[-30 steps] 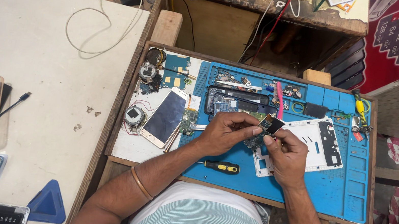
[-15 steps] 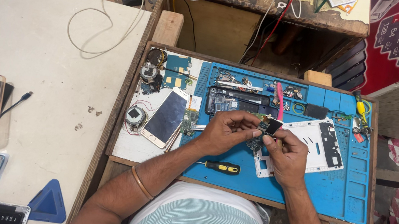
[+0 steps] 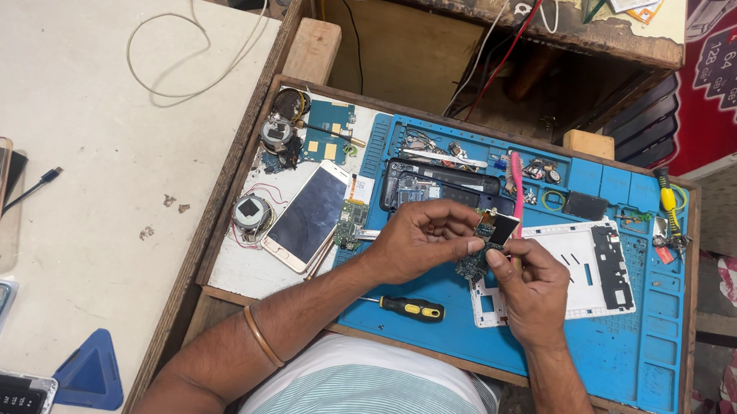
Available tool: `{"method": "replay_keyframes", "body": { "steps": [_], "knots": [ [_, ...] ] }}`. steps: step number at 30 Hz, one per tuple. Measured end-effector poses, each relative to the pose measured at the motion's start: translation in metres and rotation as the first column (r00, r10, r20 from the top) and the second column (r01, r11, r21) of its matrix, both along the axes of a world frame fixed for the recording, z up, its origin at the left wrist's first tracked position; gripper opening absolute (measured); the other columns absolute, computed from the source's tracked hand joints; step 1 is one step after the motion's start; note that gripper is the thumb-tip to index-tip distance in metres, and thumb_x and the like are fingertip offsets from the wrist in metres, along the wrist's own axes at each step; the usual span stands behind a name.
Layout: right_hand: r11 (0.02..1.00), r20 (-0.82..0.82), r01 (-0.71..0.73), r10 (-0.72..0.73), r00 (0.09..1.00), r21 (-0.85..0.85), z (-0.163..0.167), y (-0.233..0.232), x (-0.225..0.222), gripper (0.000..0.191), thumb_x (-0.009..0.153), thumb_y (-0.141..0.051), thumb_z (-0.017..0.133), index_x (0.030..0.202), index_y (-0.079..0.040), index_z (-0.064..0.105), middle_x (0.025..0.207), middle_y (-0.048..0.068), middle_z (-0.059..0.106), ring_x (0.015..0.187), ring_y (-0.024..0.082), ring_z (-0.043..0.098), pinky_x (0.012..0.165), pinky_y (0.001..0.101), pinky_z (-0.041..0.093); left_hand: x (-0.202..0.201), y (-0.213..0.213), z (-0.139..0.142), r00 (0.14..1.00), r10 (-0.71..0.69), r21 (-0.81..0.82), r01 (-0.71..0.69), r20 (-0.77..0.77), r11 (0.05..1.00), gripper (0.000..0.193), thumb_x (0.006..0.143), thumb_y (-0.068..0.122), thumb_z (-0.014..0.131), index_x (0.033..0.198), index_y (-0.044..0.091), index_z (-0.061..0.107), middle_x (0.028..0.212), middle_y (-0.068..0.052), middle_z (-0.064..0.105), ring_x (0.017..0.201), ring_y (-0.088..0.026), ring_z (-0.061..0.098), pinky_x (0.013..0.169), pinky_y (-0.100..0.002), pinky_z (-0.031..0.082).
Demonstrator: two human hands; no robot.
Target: The person sits at a repair bench and cleans a disassembled phone motherboard, holding the board in one hand and brushing its surface and connectors with a pink brush. They reposition the board and the phone chassis on the mat and continue brushing different areas of the board.
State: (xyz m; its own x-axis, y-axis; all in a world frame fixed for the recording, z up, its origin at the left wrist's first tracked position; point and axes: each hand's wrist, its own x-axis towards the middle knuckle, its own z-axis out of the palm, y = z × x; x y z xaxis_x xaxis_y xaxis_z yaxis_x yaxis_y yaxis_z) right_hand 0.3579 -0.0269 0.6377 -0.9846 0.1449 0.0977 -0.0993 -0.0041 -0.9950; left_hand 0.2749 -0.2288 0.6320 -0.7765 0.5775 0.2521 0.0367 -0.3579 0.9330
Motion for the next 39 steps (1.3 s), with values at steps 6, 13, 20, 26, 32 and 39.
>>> {"method": "replay_keyframes", "body": {
  "steps": [6,13,20,26,32,39],
  "knots": [
    [1.000,0.005,-0.012,0.012,1.000,0.009,0.002,0.000,0.000,0.023,0.095,-0.019,0.077,0.105,0.001,0.072,0.079,-0.003,0.063,0.065,0.001,0.048,0.054,0.0181,0.037,0.000,0.000,-0.002,1.000,0.003,-0.038,-0.002,0.020,0.999,0.030,0.097,0.017,0.076,0.120,-0.001,0.067,0.101,-0.011,0.075,0.091,-0.011,0.073,0.075,-0.024,0.064],
    [1.000,0.028,-0.003,0.002,1.000,0.022,0.006,-0.002,-0.001,0.021,0.094,-0.019,0.075,0.102,0.000,0.072,0.074,-0.003,0.063,0.060,0.001,0.047,0.049,0.0189,0.036,-0.002,-0.003,0.001,0.999,-0.001,-0.026,0.000,-0.035,1.000,0.028,0.099,0.018,0.074,0.119,0.000,0.066,0.100,-0.010,0.074,0.091,-0.010,0.073,0.077,-0.024,0.064],
    [0.997,-0.002,-0.013,0.013,1.000,0.071,0.001,0.002,0.000,0.018,0.096,-0.016,0.077,0.101,0.000,0.071,0.077,-0.004,0.061,0.064,0.000,0.047,0.053,0.0182,0.037,-0.002,-0.001,0.001,0.999,0.019,-0.066,-0.016,0.034,0.998,0.025,0.101,0.020,0.072,0.115,-0.001,0.069,0.093,-0.008,0.073,0.081,-0.009,0.071,0.067,-0.024,0.063],
    [0.997,0.059,0.039,-0.036,0.998,-0.059,-0.005,0.001,-0.007,0.018,0.097,-0.017,0.075,0.103,0.000,0.071,0.072,-0.007,0.056,0.059,-0.001,0.043,0.049,0.0183,0.031,-0.004,-0.002,0.005,0.995,0.010,0.028,-0.012,0.102,1.000,0.024,0.101,0.020,0.071,0.114,0.000,0.068,0.091,-0.003,0.070,0.079,-0.007,0.068,0.067,-0.024,0.061],
    [0.998,0.032,0.043,-0.041,0.999,-0.052,-0.005,0.002,-0.012,0.018,0.098,-0.016,0.072,0.103,0.001,0.070,0.071,-0.007,0.056,0.057,-0.001,0.042,0.047,0.0184,0.030,-0.011,-0.001,0.004,0.994,-0.014,0.055,0.008,0.109,0.998,0.023,0.102,0.017,0.072,0.114,-0.002,0.067,0.092,-0.004,0.070,0.080,-0.008,0.068,0.068,-0.024,0.061],
    [0.999,0.024,0.021,-0.020,1.000,-0.040,-0.005,0.002,-0.016,0.019,0.099,-0.017,0.072,0.103,0.001,0.070,0.070,-0.006,0.056,0.056,0.000,0.043,0.047,0.0193,0.033,-0.013,-0.004,0.006,0.998,-0.002,0.000,0.002,0.064,1.000,0.030,0.098,0.015,0.072,0.122,-0.002,0.064,0.092,-0.005,0.073,0.080,-0.006,0.069,0.068,-0.023,0.061]
  ]
}}
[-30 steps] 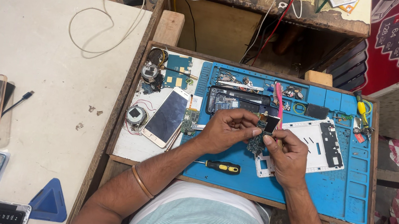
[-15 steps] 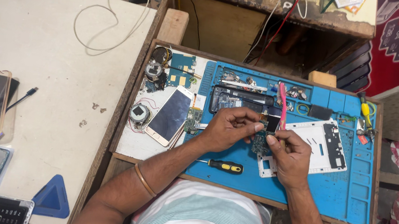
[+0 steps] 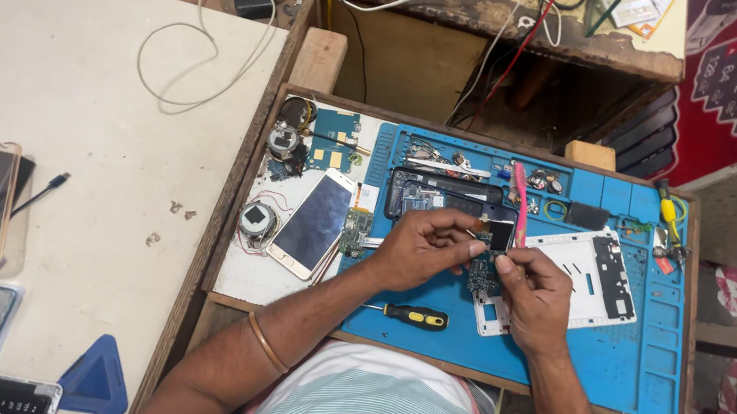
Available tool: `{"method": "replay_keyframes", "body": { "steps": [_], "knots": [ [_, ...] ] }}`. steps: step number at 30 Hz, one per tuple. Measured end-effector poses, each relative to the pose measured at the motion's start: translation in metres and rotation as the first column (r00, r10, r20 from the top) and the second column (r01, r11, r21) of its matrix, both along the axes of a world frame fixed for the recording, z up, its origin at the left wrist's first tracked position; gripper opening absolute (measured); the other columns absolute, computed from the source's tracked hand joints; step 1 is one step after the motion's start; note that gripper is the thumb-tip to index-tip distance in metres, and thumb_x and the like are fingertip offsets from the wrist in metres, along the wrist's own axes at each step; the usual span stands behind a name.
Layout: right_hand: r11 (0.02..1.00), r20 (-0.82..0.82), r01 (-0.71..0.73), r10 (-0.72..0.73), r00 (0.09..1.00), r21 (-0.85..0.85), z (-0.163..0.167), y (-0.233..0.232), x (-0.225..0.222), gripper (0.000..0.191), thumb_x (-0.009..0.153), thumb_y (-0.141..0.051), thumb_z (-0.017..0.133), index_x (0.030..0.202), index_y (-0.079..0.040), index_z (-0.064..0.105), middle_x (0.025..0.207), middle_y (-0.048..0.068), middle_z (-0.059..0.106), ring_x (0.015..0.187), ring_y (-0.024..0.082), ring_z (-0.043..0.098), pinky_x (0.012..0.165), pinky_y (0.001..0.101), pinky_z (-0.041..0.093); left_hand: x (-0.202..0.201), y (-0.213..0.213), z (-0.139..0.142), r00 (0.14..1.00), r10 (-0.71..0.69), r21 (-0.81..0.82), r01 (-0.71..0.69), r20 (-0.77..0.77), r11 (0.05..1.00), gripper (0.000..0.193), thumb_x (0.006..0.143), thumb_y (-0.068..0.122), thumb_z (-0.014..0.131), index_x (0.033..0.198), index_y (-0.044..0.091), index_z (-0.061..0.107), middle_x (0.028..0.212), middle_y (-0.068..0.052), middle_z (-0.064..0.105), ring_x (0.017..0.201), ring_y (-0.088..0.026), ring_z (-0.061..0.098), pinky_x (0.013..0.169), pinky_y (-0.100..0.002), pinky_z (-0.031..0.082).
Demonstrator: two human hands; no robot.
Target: The person sits at a repair bench and cleans a disassembled phone motherboard, holding the board in one hand and brushing its surface and connectors with a pink brush. They reposition the board and the phone chassis on the mat and continue brushing different areas of the board.
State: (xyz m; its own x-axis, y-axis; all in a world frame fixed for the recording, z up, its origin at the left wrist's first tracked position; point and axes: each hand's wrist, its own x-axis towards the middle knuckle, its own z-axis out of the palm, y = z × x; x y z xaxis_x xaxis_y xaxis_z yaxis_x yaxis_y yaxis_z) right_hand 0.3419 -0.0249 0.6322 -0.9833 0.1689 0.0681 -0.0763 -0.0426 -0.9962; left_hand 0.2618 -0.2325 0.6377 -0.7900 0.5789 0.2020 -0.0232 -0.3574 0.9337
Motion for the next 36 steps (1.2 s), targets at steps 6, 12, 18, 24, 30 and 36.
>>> {"method": "replay_keyframes", "body": {
  "steps": [6,12,18,24,30,36],
  "knots": [
    [1.000,-0.019,0.009,-0.009,1.000,0.022,0.003,-0.007,0.002,0.022,0.100,-0.018,0.069,0.110,0.001,0.071,0.073,-0.005,0.059,0.056,0.000,0.043,0.047,0.0188,0.032,-0.002,0.000,-0.006,0.996,0.065,0.041,-0.068,0.064,0.997,0.029,0.100,0.013,0.071,0.122,-0.004,0.064,0.095,-0.008,0.072,0.080,-0.009,0.069,0.067,-0.024,0.062],
    [0.995,-0.128,0.018,-0.005,0.992,0.098,0.019,-0.011,0.005,0.036,0.106,-0.018,0.058,0.139,-0.004,0.057,0.085,0.003,0.070,0.052,-0.001,0.043,0.045,0.0173,0.033,-0.015,-0.002,-0.007,0.939,0.274,0.128,-0.304,0.206,0.944,0.026,0.100,0.014,0.069,0.120,-0.002,0.062,0.092,-0.009,0.075,0.075,-0.011,0.071,0.063,-0.024,0.061],
    [0.996,-0.176,-0.002,0.017,0.984,0.085,0.034,-0.010,0.012,0.050,0.108,-0.017,0.052,0.154,-0.009,0.035,0.083,0.005,0.071,0.047,-0.001,0.045,0.042,0.0169,0.034,-0.018,-0.003,-0.005,0.896,0.363,0.155,-0.409,0.255,0.899,0.023,0.099,0.012,0.070,0.115,-0.002,0.060,0.088,-0.009,0.072,0.073,-0.012,0.070,0.062,-0.025,0.061],
    [0.989,-0.153,-0.010,0.032,0.988,0.145,0.032,-0.014,0.019,0.041,0.110,-0.017,0.054,0.148,-0.003,0.051,0.085,0.006,0.070,0.053,0.000,0.045,0.047,0.0185,0.035,-0.020,-0.009,0.004,0.886,0.386,0.179,-0.436,0.258,0.882,0.022,0.100,0.011,0.069,0.114,-0.003,0.059,0.088,-0.010,0.072,0.072,-0.013,0.070,0.062,-0.026,0.062],
    [0.938,-0.156,0.024,0.033,0.987,0.345,0.013,-0.015,0.004,0.040,0.106,-0.016,0.060,0.145,-0.003,0.057,0.090,0.003,0.073,0.068,0.000,0.057,0.055,0.0197,0.043,-0.041,-0.012,-0.001,0.863,0.428,0.169,-0.480,0.269,0.861,0.021,0.100,0.012,0.068,0.114,-0.002,0.060,0.088,-0.009,0.071,0.072,-0.013,0.070,0.063,-0.027,0.063],
    [0.831,-0.227,0.111,0.018,0.974,0.545,0.005,-0.017,-0.011,0.038,0.103,-0.014,0.067,0.139,-0.003,0.063,0.081,0.003,0.068,0.061,0.003,0.052,0.053,0.0227,0.040,-0.051,-0.010,-0.024,0.878,0.406,0.176,-0.454,0.254,0.873,0.022,0.103,0.010,0.068,0.116,-0.004,0.059,0.089,-0.011,0.071,0.075,-0.014,0.070,0.066,-0.028,0.062]
  ]
}}
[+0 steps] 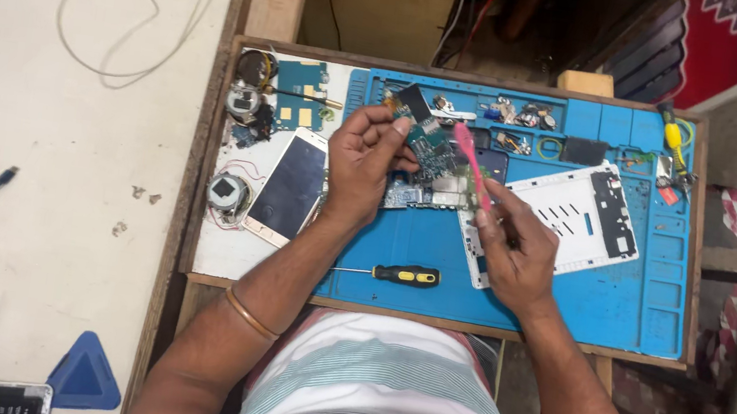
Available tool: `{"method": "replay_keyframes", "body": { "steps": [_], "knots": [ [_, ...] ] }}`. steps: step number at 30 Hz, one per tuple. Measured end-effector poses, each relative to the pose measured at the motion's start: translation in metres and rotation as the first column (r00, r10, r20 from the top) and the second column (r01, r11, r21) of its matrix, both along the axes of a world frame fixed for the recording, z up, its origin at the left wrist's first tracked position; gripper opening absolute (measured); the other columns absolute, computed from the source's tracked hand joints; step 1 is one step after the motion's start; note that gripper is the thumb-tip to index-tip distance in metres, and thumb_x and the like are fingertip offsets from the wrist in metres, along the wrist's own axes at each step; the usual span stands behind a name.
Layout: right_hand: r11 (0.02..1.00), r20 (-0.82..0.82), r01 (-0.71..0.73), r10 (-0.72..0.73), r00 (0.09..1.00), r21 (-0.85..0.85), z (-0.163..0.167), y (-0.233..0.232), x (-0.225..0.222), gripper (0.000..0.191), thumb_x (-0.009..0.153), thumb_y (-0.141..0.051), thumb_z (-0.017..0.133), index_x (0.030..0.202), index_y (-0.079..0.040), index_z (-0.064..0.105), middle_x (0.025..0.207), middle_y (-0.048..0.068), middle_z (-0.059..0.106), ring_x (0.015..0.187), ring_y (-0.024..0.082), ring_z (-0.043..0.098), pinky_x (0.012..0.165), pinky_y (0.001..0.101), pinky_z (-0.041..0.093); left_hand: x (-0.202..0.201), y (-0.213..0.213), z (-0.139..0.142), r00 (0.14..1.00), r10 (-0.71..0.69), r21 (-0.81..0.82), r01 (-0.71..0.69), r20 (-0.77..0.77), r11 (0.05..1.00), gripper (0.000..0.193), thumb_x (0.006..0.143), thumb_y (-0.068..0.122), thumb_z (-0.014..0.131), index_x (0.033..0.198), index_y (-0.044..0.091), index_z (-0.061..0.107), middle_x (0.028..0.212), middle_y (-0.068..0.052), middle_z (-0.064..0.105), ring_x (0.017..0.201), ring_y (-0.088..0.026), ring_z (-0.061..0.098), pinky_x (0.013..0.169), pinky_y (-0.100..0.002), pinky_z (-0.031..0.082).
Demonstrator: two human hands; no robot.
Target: The person sits at a repair bench and cleans a disassembled phone motherboard, holding the board in one hand and brushing its surface and connectors with a pink brush. They reposition the board and the phone chassis on the mat and continue brushing different areas of the board.
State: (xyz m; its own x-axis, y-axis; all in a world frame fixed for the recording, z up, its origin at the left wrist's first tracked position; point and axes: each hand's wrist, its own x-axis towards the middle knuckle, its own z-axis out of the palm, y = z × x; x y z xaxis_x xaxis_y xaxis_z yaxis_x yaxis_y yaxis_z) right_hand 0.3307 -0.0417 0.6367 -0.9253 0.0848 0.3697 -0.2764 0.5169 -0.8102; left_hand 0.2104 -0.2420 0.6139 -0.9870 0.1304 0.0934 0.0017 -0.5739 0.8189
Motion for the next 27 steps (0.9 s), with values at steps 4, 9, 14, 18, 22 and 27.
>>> {"method": "replay_keyframes", "body": {
  "steps": [4,9,14,18,22,27],
  "knots": [
    [0.997,-0.037,0.055,-0.053,0.998,0.045,0.006,-0.004,0.006,0.038,0.101,-0.014,0.069,0.137,-0.004,0.065,0.080,0.003,0.069,0.059,0.005,0.051,0.052,0.0237,0.041,0.004,0.004,-0.002,0.999,-0.015,-0.044,0.013,-0.052,0.999,0.024,0.102,0.011,0.068,0.118,-0.003,0.058,0.088,-0.010,0.071,0.073,-0.013,0.070,0.065,-0.027,0.062],
    [0.994,-0.089,0.022,-0.013,0.996,0.105,0.011,-0.010,0.014,0.036,0.100,-0.013,0.070,0.135,-0.004,0.066,0.085,0.005,0.071,0.061,0.005,0.054,0.052,0.0247,0.042,0.018,0.005,-0.003,0.995,-0.065,-0.025,0.063,-0.076,0.998,0.024,0.101,0.012,0.067,0.118,-0.003,0.058,0.091,-0.010,0.072,0.075,-0.012,0.070,0.065,-0.026,0.062],
    [0.984,-0.030,-0.018,0.024,0.999,0.175,0.015,-0.014,0.020,0.038,0.097,-0.010,0.071,0.134,-0.006,0.068,0.074,0.006,0.066,0.057,0.008,0.054,0.051,0.0268,0.041,0.021,0.006,-0.006,0.991,-0.079,-0.044,0.075,-0.106,0.996,0.023,0.102,0.013,0.067,0.116,-0.002,0.057,0.089,-0.010,0.072,0.074,-0.012,0.070,0.064,-0.026,0.062],
    [0.978,-0.110,-0.067,0.090,0.990,0.197,0.017,-0.014,0.017,0.034,0.097,-0.010,0.070,0.132,-0.007,0.067,0.080,0.006,0.069,0.060,0.007,0.057,0.052,0.0256,0.044,0.017,0.008,-0.004,0.993,-0.065,-0.055,0.060,-0.094,0.997,0.022,0.102,0.013,0.067,0.115,-0.002,0.057,0.087,-0.008,0.070,0.073,-0.012,0.070,0.062,-0.025,0.061],
    [0.981,-0.060,-0.014,0.026,0.998,0.192,0.014,-0.012,0.013,0.035,0.098,-0.009,0.069,0.132,-0.006,0.068,0.073,0.005,0.066,0.056,0.008,0.055,0.050,0.0270,0.042,0.016,0.007,-0.005,0.987,-0.105,-0.111,0.092,-0.124,0.990,0.018,0.103,0.013,0.065,0.112,-0.001,0.057,0.084,-0.009,0.070,0.073,-0.011,0.070,0.062,-0.024,0.062],
    [0.990,-0.076,-0.049,0.059,0.995,0.130,0.009,-0.014,0.016,0.035,0.100,-0.010,0.067,0.134,-0.004,0.065,0.078,0.005,0.067,0.060,0.006,0.057,0.051,0.0253,0.044,0.018,0.004,-0.008,0.979,-0.146,-0.173,0.120,-0.143,0.978,0.016,0.104,0.013,0.063,0.111,-0.001,0.057,0.084,-0.010,0.070,0.073,-0.011,0.071,0.061,-0.024,0.063]
  ]
}}
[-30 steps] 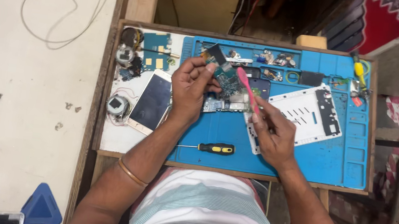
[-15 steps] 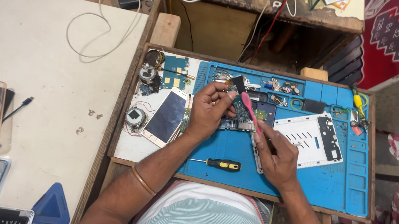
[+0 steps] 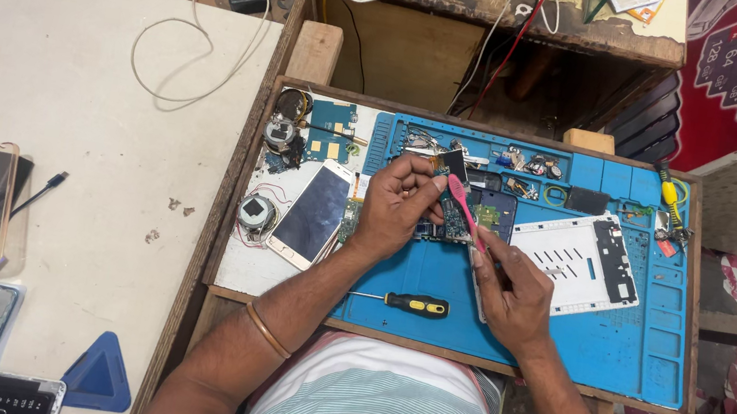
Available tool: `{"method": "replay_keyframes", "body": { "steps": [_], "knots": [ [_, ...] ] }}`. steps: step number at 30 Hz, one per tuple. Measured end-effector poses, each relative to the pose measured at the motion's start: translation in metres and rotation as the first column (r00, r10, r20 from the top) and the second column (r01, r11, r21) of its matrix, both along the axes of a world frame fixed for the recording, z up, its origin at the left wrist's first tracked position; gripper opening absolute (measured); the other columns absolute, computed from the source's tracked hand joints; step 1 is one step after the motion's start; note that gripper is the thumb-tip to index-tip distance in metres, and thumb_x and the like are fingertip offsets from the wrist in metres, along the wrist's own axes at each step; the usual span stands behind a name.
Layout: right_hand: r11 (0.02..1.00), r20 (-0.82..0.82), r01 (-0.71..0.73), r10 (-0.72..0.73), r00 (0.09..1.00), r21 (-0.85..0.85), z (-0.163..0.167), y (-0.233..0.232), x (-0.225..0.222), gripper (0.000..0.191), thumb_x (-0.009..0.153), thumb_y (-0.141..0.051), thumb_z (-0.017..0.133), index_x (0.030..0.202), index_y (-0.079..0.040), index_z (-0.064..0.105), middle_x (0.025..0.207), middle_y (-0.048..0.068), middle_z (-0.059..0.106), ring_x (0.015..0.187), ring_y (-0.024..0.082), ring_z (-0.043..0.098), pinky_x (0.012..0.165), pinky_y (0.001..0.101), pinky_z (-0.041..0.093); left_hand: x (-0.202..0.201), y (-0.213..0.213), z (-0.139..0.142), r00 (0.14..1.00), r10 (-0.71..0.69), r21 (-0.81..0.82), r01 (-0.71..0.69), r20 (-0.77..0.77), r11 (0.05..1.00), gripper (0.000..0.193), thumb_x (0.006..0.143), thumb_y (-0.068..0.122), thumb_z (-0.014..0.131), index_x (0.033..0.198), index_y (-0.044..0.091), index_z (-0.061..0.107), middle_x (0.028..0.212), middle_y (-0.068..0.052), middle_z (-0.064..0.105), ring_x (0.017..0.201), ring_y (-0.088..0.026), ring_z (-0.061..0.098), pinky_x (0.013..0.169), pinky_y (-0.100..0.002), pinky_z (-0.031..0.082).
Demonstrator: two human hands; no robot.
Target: The person sits at a repair bench and cleans a disassembled phone motherboard, holding the board in one hand and brushing its surface and connectors with a pink brush. They reposition the board and the phone chassis on the mat and continue brushing different areas of the board.
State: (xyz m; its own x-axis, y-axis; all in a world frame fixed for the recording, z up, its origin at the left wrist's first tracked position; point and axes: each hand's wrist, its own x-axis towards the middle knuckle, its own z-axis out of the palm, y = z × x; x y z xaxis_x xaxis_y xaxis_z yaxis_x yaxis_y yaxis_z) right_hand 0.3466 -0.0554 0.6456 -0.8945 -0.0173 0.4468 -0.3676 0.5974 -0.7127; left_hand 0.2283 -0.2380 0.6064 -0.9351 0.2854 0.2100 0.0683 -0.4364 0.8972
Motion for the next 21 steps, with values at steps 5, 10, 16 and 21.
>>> {"method": "replay_keyframes", "body": {
  "steps": [5,10,16,21],
  "knots": [
    [0.999,0.021,0.001,-0.002,1.000,0.050,0.0043,0.0001,0.0034,0.034,0.097,-0.011,0.069,0.131,-0.005,0.068,0.078,0.006,0.069,0.056,0.007,0.054,0.050,0.0262,0.042,-0.0003,-0.0001,0.0008,0.998,0.051,0.127,-0.057,0.044,0.990,0.019,0.103,0.013,0.063,0.114,-0.001,0.057,0.088,-0.009,0.069,0.073,-0.011,0.070,0.062,-0.024,0.062],
    [0.999,0.045,-0.028,0.027,0.999,0.019,0.0073,0.0017,0.0034,0.032,0.096,-0.010,0.070,0.128,-0.006,0.069,0.085,0.007,0.074,0.056,0.007,0.056,0.049,0.0256,0.043,-0.0037,0.0011,0.0013,0.991,0.123,0.127,-0.130,0.060,0.983,0.021,0.104,0.013,0.064,0.114,-0.003,0.056,0.087,-0.010,0.069,0.073,-0.013,0.070,0.064,-0.026,0.063],
    [0.999,0.040,0.009,-0.010,0.999,0.034,0.0081,-0.0017,0.0029,0.033,0.097,-0.009,0.070,0.129,-0.006,0.069,0.081,0.007,0.072,0.055,0.007,0.055,0.049,0.0263,0.042,-0.0008,0.0008,0.0025,0.998,0.057,0.064,-0.060,0.039,0.996,0.020,0.104,0.016,0.064,0.112,-0.001,0.055,0.086,-0.009,0.069,0.073,-0.013,0.071,0.063,-0.026,0.063],
    [0.999,0.027,-0.008,0.007,1.000,0.045,0.0090,-0.0025,0.0048,0.032,0.097,-0.008,0.070,0.129,-0.006,0.070,0.081,0.007,0.071,0.056,0.007,0.055,0.050,0.0264,0.044,-0.0006,-0.0017,0.0041,0.994,0.069,0.126,-0.080,0.086,0.989,0.019,0.103,0.015,0.065,0.111,0.000,0.055,0.085,-0.008,0.068,0.071,-0.013,0.070,0.062,-0.027,0.062]
  ]
}}
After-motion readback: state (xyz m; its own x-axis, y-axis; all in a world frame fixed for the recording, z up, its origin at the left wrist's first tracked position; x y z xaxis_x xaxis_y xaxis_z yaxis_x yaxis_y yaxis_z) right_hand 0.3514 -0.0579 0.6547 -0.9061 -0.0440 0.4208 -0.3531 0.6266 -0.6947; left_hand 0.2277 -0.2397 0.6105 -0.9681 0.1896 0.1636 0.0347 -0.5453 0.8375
